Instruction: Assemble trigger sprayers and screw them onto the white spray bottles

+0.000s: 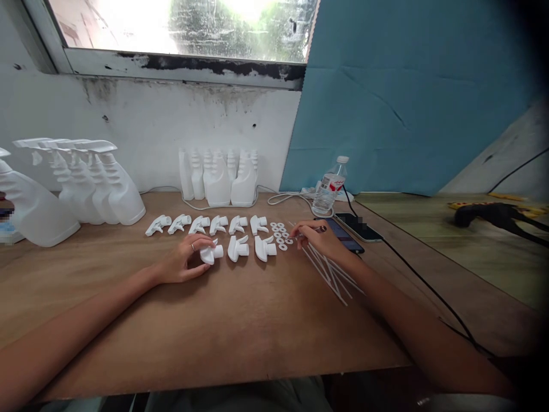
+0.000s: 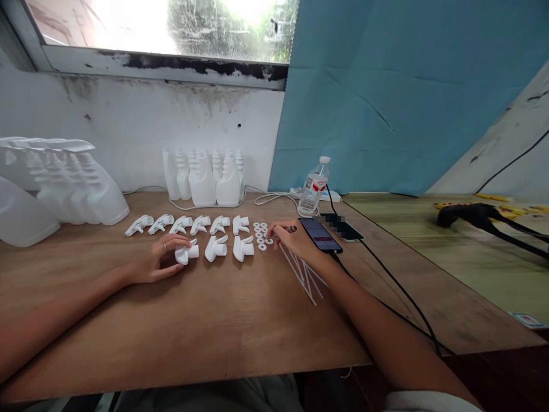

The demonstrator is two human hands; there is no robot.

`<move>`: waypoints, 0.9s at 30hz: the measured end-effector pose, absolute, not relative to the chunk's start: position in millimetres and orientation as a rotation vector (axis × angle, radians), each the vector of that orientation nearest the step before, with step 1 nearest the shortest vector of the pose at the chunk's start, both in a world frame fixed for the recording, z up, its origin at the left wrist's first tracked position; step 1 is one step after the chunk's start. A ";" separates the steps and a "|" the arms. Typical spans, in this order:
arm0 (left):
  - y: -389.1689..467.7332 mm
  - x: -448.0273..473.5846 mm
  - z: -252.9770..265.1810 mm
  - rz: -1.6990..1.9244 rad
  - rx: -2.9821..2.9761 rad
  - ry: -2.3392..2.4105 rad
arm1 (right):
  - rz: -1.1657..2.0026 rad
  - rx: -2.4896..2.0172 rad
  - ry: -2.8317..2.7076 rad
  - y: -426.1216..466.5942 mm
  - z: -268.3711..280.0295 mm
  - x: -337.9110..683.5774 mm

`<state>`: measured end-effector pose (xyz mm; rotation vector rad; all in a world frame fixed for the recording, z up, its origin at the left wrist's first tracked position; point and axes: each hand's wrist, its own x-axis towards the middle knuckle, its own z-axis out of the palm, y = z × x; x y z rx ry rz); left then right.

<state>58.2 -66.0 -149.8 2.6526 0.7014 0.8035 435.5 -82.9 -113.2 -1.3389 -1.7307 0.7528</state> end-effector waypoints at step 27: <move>-65.4 57.9 -146.4 0.634 2.751 0.688 | 0.681 -1.358 -1.808 -82.7 -116.8 438.1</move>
